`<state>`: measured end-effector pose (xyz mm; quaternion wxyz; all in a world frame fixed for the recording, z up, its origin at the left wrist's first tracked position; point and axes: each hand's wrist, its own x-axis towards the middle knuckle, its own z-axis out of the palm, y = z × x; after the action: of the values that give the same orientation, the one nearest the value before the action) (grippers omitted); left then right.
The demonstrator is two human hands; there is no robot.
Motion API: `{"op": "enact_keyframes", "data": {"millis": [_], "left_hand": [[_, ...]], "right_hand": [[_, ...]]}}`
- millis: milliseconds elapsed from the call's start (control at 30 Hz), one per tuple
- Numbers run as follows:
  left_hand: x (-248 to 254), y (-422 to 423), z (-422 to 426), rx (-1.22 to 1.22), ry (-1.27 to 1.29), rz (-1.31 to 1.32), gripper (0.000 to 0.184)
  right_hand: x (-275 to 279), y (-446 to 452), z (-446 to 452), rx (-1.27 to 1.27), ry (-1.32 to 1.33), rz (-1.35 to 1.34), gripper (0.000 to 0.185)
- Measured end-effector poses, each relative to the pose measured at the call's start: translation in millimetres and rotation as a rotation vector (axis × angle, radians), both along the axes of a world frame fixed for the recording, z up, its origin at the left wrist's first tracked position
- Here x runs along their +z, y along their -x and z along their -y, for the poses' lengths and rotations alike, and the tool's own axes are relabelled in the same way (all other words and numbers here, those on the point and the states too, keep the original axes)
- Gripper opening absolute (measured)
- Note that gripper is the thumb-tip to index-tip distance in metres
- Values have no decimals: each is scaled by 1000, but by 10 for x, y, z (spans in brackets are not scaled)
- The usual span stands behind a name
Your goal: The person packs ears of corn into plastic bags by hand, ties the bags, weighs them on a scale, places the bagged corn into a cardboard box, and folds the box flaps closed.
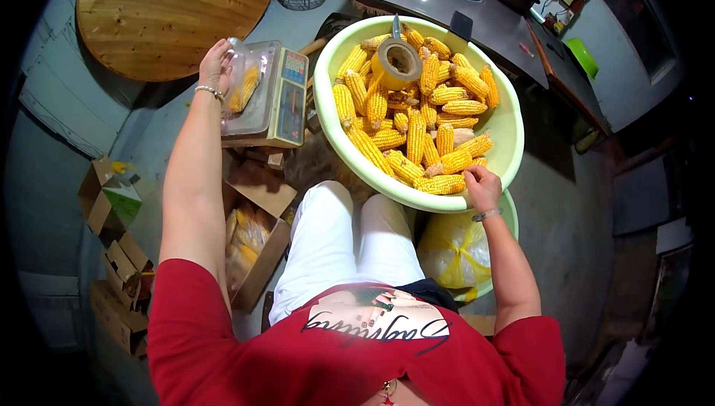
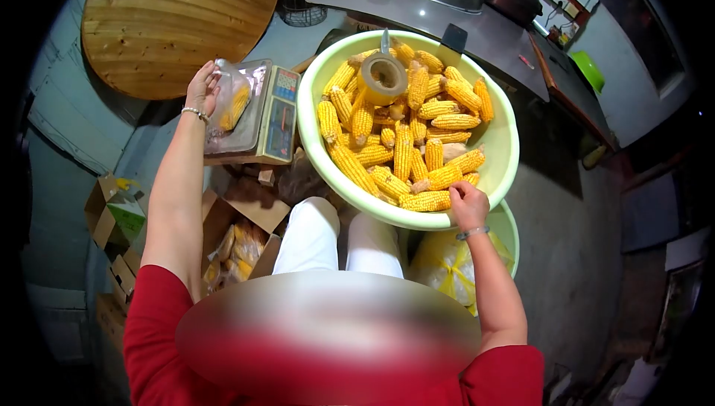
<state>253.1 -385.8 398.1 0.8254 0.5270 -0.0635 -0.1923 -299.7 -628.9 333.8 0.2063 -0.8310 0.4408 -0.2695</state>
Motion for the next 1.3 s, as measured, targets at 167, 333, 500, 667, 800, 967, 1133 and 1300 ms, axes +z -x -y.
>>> {"op": "enact_keyframes", "data": {"millis": [167, 333, 500, 667, 800, 967, 1133, 1300], "left_hand": [[-20, 138, -181, 61, -220, 112, 47], [-65, 317, -405, 80, -265, 186, 36], [-395, 774, -695, -2, -211, 151, 21], [-954, 1799, -775, -147, -225, -102, 15], [-1132, 2473, -635, -254, -278, -182, 11], [-1089, 3055, -395, -444, -281, -223, 8], [-1346, 3214, -321, -581, -369, 34, 13], [-1345, 3244, -309, -560, -429, 122, 16]], "right_hand": [[-32, -5, 32, -4, 13, -12, 10], [17, -23, -3, -17, 16, -51, 11], [2, -29, 3, -25, 41, -68, 11], [5, -35, -14, -28, 48, -71, 11], [31, -37, -12, -17, 62, -80, 11], [43, -41, -32, -31, 50, -76, 11], [52, -40, -47, -37, 85, -106, 11], [24, -31, -58, -29, 109, -91, 10]]}}
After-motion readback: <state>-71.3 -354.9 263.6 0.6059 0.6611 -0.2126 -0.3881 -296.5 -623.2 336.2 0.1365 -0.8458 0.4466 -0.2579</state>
